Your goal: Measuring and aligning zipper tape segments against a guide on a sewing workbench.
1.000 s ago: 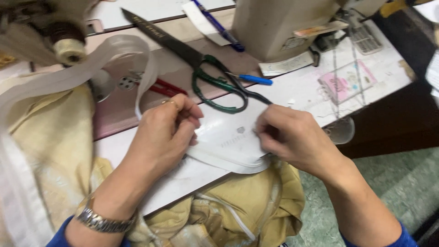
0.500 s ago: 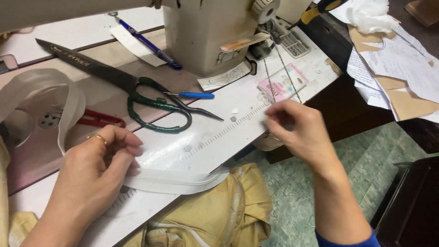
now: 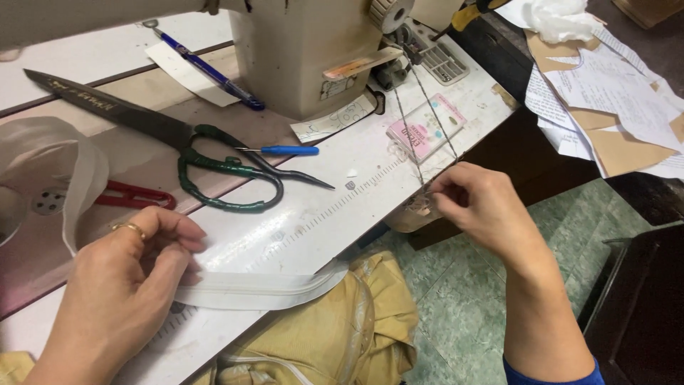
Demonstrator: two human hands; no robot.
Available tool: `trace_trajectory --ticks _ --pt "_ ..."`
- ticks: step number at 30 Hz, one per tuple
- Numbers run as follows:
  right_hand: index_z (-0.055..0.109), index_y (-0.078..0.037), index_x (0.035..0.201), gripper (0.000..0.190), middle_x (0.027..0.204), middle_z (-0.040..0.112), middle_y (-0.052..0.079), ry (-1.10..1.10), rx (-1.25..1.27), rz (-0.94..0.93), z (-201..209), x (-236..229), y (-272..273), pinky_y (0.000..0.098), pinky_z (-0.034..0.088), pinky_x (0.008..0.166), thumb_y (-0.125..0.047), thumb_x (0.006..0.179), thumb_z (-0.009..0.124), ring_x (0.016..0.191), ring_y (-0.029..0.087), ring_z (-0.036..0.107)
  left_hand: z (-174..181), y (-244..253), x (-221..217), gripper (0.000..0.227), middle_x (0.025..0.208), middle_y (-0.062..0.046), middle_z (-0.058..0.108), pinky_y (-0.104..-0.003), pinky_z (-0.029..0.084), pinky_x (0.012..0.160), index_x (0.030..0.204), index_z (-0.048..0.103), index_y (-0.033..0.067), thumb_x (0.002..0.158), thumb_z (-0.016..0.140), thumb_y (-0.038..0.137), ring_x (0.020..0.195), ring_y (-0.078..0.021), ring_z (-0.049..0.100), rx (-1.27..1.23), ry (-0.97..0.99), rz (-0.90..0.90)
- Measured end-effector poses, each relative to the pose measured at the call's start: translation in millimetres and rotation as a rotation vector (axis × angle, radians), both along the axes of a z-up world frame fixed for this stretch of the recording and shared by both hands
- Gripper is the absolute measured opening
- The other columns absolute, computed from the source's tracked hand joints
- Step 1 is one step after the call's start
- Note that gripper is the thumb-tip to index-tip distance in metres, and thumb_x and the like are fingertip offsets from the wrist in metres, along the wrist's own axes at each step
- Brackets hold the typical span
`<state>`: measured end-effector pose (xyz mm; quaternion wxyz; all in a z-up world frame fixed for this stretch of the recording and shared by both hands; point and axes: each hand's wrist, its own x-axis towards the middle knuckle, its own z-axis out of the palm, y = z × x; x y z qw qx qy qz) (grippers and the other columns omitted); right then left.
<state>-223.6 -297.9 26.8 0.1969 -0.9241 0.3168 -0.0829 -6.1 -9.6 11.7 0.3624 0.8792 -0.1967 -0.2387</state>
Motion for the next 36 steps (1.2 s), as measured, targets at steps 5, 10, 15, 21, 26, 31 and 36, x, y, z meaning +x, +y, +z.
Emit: trace_trajectory --ticks 5,10,15,21,26,31,36 --pt "0.071 -0.012 0.081 0.004 0.074 0.069 -0.002 -0.006 0.020 -0.137 -10.6 -5.4 -16.6 0.0258 0.043 0.061 -0.010 0.082 0.068 0.063 0.008 0.055 -0.5 -1.6 -1.5 0.021 0.066 -0.004 0.077 -0.024 0.049 0.071 0.087 0.073 0.0128 0.083 0.053 0.009 0.061 -0.0132 0.072 0.015 -0.008 0.012" --pt "0.075 -0.012 0.090 0.014 0.086 0.076 -0.003 0.069 0.115 -0.150 -12.6 -2.1 -21.9 0.0256 0.050 0.074 -0.012 0.085 0.062 0.081 0.008 0.068 -8.5 -1.0 -1.4 0.022 0.062 -0.009 0.075 -0.024 0.046 0.079 0.087 0.073 0.0088 0.085 0.052 0.003 0.062 -0.0157 0.071 -0.064 0.012 0.043" --pt "0.075 -0.012 0.085 0.005 0.083 0.075 -0.003 -0.061 0.106 -0.249 -4.9 -1.9 -20.4 0.0243 0.048 0.072 -0.013 0.082 0.071 0.078 0.008 0.067 -8.4 -3.0 -3.4 0.024 0.063 -0.005 0.074 -0.024 0.048 0.077 0.085 0.075 0.0109 0.086 0.051 0.003 0.064 -0.0126 0.071 -0.032 -0.058 0.063" --pt "0.060 -0.015 0.069 0.021 0.069 0.059 -0.005 -0.132 0.025 -0.299 -24.8 -7.2 -29.4 0.0260 0.041 0.063 -0.011 0.076 0.079 0.071 0.009 0.049 -14.5 -1.5 -2.5 0.025 0.065 -0.005 0.074 -0.024 0.049 0.073 0.087 0.074 0.0103 0.087 0.050 0.002 0.062 -0.0146 0.073 -0.059 -0.084 0.052" --pt "0.070 -0.014 0.081 0.003 0.077 0.067 -0.004 -0.098 0.062 -0.349 -24.8 -9.8 -30.6 0.0267 0.046 0.068 -0.017 0.083 0.071 0.074 0.008 0.059 -10.9 -4.3 -2.4 0.025 0.065 -0.004 0.075 -0.025 0.049 0.075 0.088 0.075 0.0109 0.087 0.051 0.004 0.062 -0.0142 0.072 0.012 -0.080 0.052" --pt "0.076 -0.015 0.089 0.013 0.083 0.073 -0.005 -0.074 0.001 -0.341 -23.7 -13.4 -32.9 0.0294 0.042 0.065 -0.023 0.087 0.065 0.072 0.008 0.058 -14.6 -5.1 -3.6 0.023 0.065 -0.012 0.071 -0.027 0.051 0.064 0.090 0.073 0.0038 0.090 0.051 -0.002 0.057 -0.0202 0.068 -0.096 -0.035 0.078" --pt "0.072 -0.008 0.088 0.015 0.084 0.070 0.000 -0.413 -0.081 -0.262 -26.7 -11.4 -19.3 0.0241 0.043 0.072 -0.020 0.094 0.067 0.081 0.007 0.059 -24.1 5.0 7.3 0.014 0.067 -0.003 0.076 -0.023 0.048 0.073 0.085 0.069 0.0120 0.081 0.056 0.006 0.061 -0.0115 0.071 -0.144 -0.079 -0.047"
